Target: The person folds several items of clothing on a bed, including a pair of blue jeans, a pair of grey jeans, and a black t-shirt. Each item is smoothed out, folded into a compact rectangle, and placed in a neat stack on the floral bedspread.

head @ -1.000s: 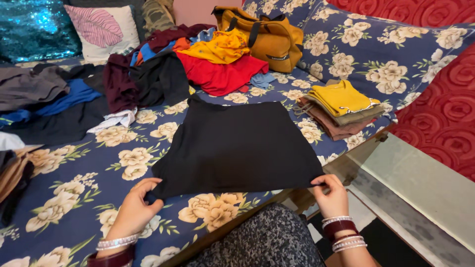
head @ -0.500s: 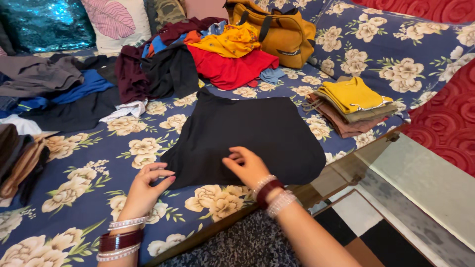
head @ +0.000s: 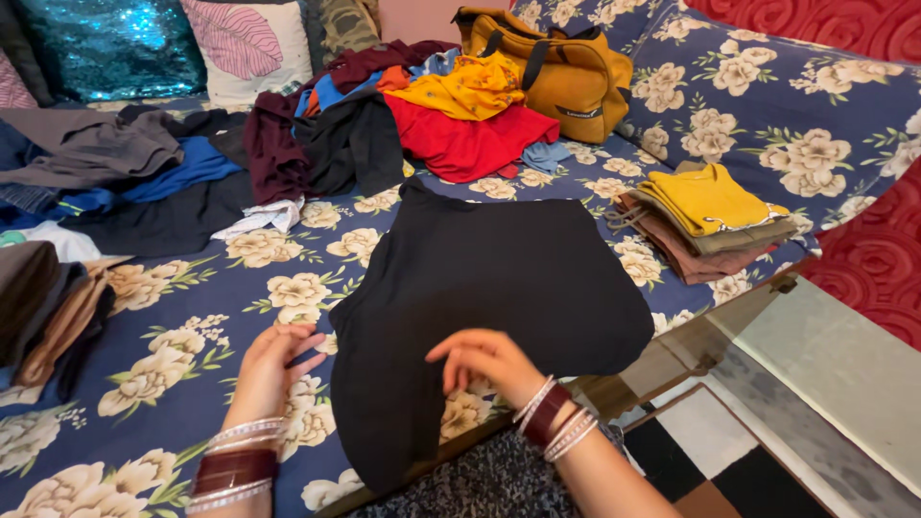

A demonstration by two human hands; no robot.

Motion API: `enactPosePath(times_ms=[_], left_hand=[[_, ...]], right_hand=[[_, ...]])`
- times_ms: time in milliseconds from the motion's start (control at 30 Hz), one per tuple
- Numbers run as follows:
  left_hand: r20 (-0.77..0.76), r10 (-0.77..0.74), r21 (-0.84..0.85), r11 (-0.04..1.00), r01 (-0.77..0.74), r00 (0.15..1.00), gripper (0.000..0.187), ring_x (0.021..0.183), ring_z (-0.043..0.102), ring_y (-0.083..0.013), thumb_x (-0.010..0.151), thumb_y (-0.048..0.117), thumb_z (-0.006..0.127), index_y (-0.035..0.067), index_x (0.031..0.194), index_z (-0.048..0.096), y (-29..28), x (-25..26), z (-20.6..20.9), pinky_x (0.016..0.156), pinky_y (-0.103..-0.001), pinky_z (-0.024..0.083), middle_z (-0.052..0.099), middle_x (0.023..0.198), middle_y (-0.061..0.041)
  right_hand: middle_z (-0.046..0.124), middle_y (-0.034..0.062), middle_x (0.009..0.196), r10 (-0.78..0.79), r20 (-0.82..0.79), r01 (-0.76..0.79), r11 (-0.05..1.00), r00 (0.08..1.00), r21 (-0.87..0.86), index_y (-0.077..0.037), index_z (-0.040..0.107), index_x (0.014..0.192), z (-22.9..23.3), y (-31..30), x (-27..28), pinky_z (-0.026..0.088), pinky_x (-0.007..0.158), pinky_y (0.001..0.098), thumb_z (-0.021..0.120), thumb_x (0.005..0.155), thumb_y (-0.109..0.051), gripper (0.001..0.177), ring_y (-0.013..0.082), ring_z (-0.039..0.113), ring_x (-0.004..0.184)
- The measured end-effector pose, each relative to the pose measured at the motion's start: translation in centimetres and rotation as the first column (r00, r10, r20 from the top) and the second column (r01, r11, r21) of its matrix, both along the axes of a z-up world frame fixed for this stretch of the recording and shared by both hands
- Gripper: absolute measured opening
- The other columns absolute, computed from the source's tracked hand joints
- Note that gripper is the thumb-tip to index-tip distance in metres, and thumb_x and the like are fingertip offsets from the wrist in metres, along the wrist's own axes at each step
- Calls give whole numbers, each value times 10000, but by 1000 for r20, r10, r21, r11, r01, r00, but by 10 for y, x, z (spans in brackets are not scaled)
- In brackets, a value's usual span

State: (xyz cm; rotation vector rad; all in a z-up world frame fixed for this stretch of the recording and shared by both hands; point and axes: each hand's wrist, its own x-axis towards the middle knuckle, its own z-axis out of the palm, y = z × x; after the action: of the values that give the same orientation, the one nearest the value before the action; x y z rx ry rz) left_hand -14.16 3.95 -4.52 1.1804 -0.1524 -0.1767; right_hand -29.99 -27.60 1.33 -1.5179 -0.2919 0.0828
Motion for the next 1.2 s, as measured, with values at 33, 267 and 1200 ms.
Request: enactPosePath(times_ms=[33, 267, 1200], left_hand=[[-22, 15, 58, 998, -14, 1000, 204, 1075, 679, -257, 973, 204, 528, 28, 1001, 626, -2, 3, 0, 918, -438, 573, 645, 1200, -154], [-106, -2, 593, 803, 65, 994, 493, 801, 612, -189, 918, 461, 673, 7, 1110, 665, -35, 67, 2, 682, -364, 566, 633, 1007, -128], [-239, -116, 592, 769, 240, 964, 862, 1374, 384, -339, 721, 351, 874, 131, 1459, 487, -149, 205, 35, 1088, -480, 306, 472, 1479, -120]], right_hand=[[750, 128, 885, -108, 85, 110, 994, 991, -20, 21, 740, 1166, -2, -3, 9, 521, 752, 276, 582, 1018, -218, 322, 157, 669, 815], [478, 124, 1511, -246, 555, 606, 296, 795, -738, -114, 561, 1416, 0, -31, 81, 290, 1096, 546, 567, 931, -483, 609, 329, 391, 1422], [316, 90, 1640, -253, 446, 499, 212, 858, -840, -133, 465, 1486, -11, -35, 102, 89, 1208, 558, 517, 964, -466, 622, 278, 220, 1533]])
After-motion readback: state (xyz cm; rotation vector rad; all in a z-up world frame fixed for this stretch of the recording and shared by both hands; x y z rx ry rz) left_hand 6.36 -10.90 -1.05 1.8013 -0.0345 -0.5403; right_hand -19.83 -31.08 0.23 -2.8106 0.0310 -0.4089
